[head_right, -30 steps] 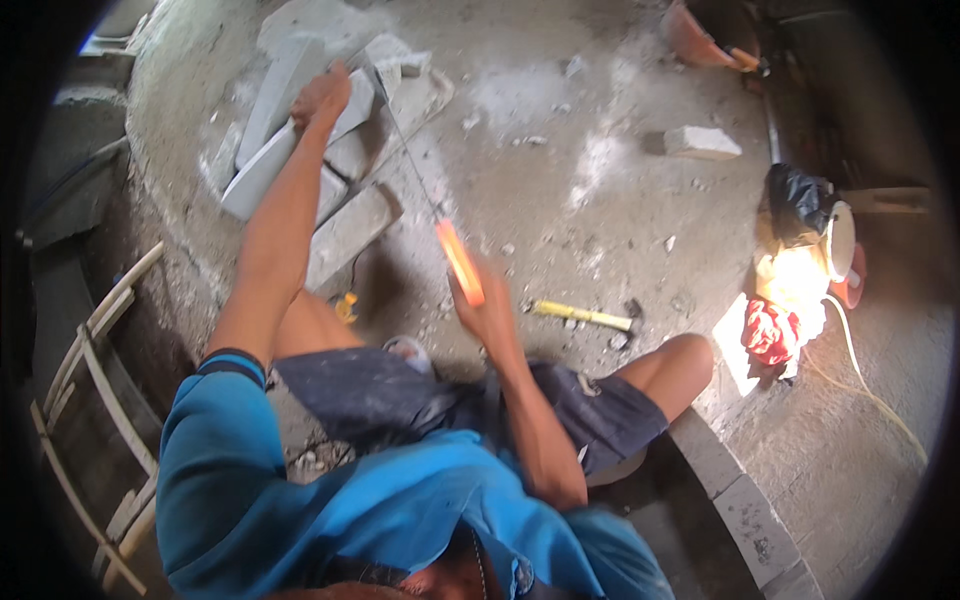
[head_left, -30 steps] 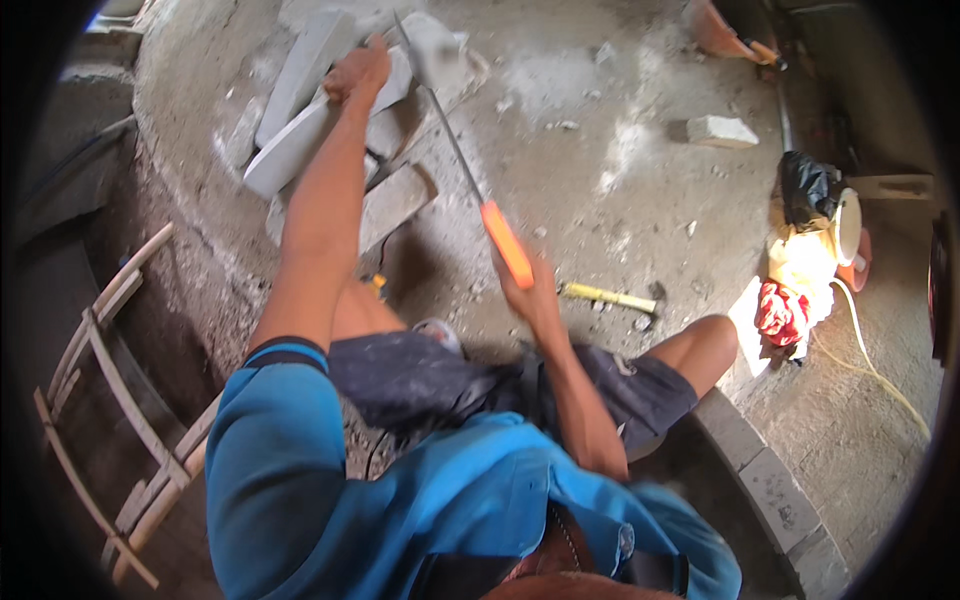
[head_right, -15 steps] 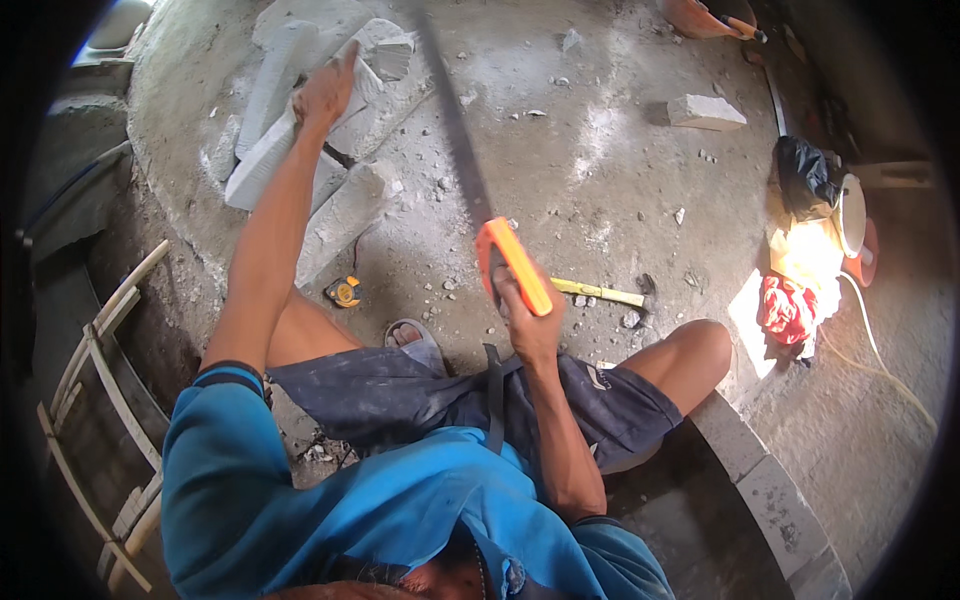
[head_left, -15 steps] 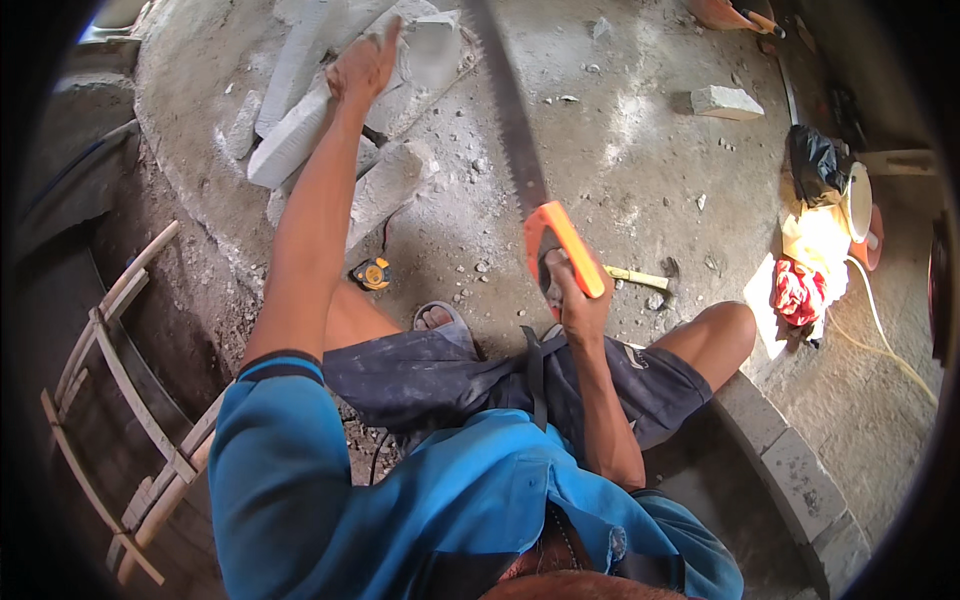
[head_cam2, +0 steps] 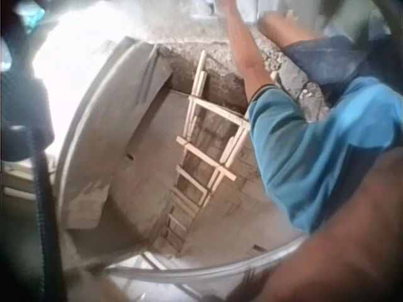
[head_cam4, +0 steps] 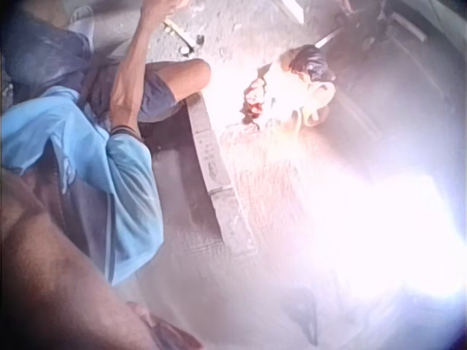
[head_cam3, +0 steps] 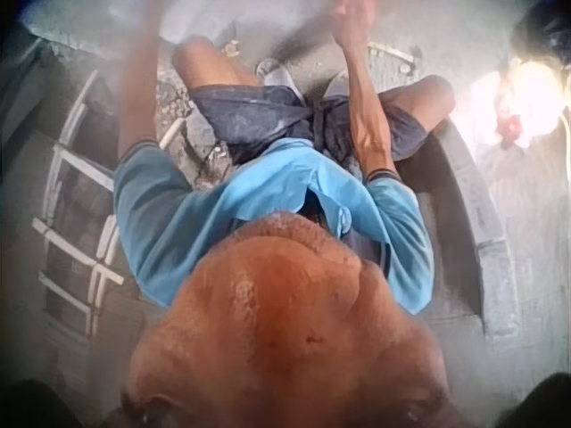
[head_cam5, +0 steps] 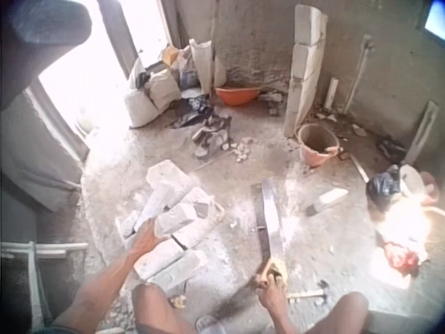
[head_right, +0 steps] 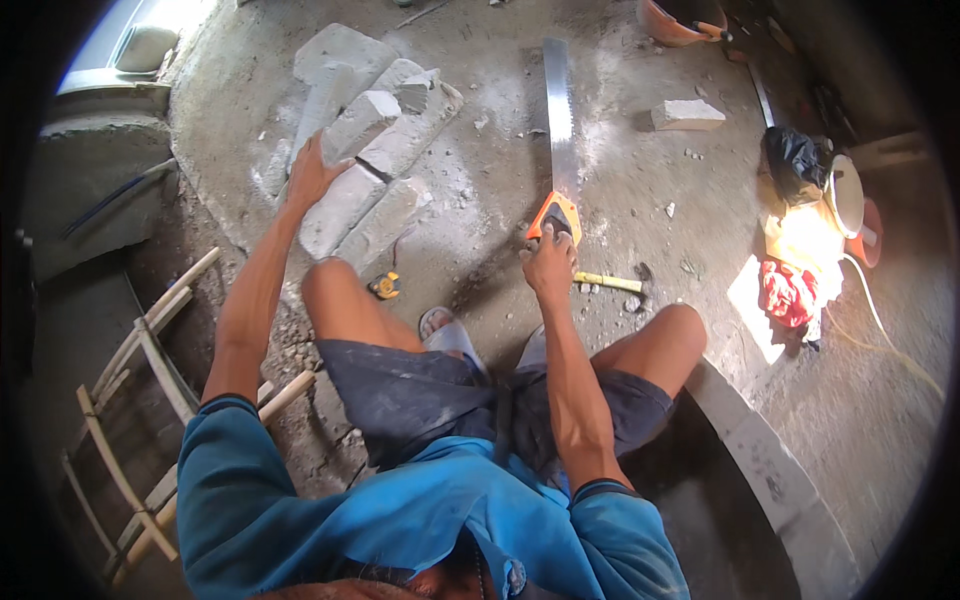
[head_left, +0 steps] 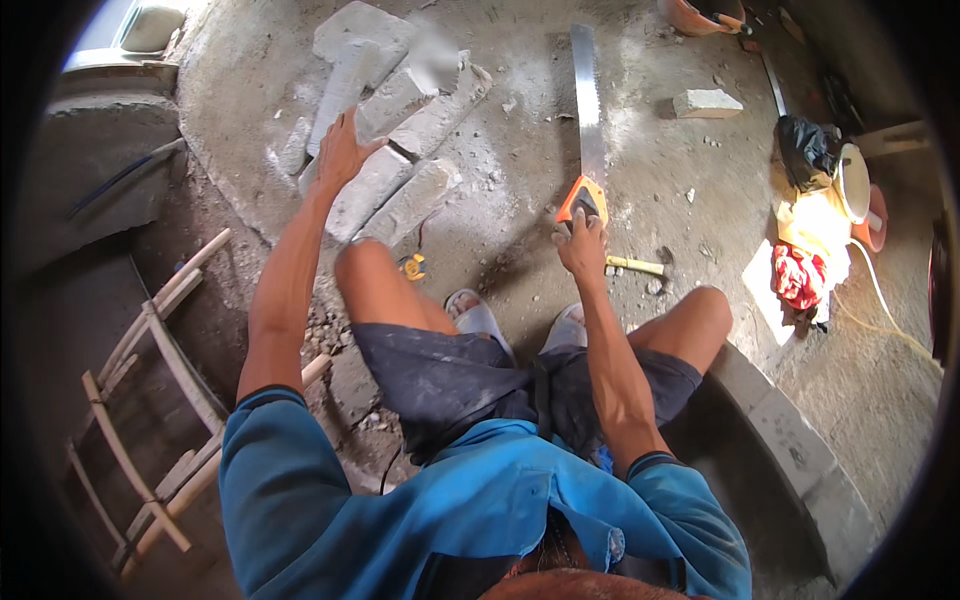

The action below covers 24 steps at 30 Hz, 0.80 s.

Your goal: The person sits on the floor and uses a hand saw to cut a rectangular stone block. After cutting, the person picks up the stone, scoops mortar from a bucket with a trowel, applies it to the stone, and places the stone against a wall.

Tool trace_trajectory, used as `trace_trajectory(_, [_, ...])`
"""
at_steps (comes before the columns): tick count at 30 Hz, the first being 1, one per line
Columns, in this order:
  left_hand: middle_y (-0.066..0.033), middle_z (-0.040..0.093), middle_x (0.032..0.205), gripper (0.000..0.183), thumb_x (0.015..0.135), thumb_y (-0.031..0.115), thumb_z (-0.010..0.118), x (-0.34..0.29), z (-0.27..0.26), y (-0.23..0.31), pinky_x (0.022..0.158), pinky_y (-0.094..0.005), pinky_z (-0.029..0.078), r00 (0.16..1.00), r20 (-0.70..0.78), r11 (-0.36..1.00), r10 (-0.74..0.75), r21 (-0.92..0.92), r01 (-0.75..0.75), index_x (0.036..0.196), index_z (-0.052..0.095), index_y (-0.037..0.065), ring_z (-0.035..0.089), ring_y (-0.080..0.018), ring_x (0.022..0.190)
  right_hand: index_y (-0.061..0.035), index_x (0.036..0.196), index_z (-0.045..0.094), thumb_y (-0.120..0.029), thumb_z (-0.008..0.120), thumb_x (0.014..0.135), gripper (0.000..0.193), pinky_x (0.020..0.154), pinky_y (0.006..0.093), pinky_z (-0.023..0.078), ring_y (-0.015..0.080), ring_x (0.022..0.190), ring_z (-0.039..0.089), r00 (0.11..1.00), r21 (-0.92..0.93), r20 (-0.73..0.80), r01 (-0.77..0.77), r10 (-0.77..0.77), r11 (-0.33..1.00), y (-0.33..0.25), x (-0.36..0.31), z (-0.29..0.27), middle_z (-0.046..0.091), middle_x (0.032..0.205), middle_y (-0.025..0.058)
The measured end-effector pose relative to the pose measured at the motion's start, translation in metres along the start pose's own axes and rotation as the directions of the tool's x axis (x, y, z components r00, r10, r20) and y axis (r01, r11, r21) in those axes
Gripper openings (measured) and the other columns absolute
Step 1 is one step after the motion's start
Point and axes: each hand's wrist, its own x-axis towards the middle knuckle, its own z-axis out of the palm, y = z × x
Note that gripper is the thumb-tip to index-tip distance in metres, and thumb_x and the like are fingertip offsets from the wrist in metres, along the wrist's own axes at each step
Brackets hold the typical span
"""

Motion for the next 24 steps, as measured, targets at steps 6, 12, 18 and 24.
trace_trajectory(6, [-0.0259, 0.059, 0.134, 0.093, 0.079, 0.049, 0.085, -0.026, -0.230, 0.130, 0.107, -0.0451, 0.046, 1.000, 0.021, 0.922, -0.001, -0.386, 0.009, 0.144, 0.043, -0.004, 0.059, -0.0370, 0.126, -0.0014, 0.153, 0.039, -0.037, 0.080, 0.086, 0.086, 0.114, 0.0492, 0.039, 0.0475, 0.135, 0.046, 0.961, 0.494, 0.004, 0.237, -0.275, 0.837, -0.044, -0.092, -0.169, 0.045, 0.147, 0.0318])
trace_trajectory(12, [-0.0178, 0.069, 0.115, 0.083, 0.081, 0.047, 0.087, -0.066, -0.396, 0.281, 0.094, -0.0327, 0.052, 0.934, 0.183, 0.422, -0.305, -0.854, 0.305, 0.129, 0.049, -0.009, 0.067, -0.0220, 0.103, -0.0034, 0.158, 0.030, -0.055, 0.079, 0.083, 0.103, 0.113, 0.0499, 0.039, 0.0486, 0.135, 0.046, 0.921, 0.517, -0.077, 0.364, -0.382, 0.774, -0.153, -0.208, -0.435, 0.042, 0.148, 0.0322])
trace_trajectory(18, [-0.0298, 0.062, 0.127, 0.095, 0.078, 0.050, 0.082, -0.090, -0.484, 0.404, 0.103, -0.0390, 0.047, 0.828, 0.321, 0.358, -0.460, -0.786, 0.504, 0.133, 0.042, -0.017, 0.063, -0.0371, 0.115, -0.0058, 0.161, 0.020, -0.058, 0.081, 0.079, 0.115, 0.110, 0.0530, 0.041, 0.0528, 0.130, 0.047, 0.940, 0.476, 0.054, 0.272, -0.336, 0.836, -0.162, -0.266, -0.583, 0.040, 0.148, 0.0309])
trace_trajectory(24, [-0.0253, 0.063, 0.125, 0.099, 0.080, 0.055, 0.078, -0.082, -0.534, 0.461, 0.095, -0.0412, 0.050, 0.956, 0.272, 0.544, -0.107, -0.789, 0.286, 0.144, 0.042, -0.011, 0.065, -0.0349, 0.109, -0.0031, 0.162, 0.026, -0.034, 0.080, 0.088, 0.096, 0.106, 0.0392, 0.046, 0.0261, 0.133, 0.053, 0.902, 0.946, 0.305, -0.249, -0.306, 0.208, -0.149, -0.271, -0.656, 0.050, 0.150, 0.0191])
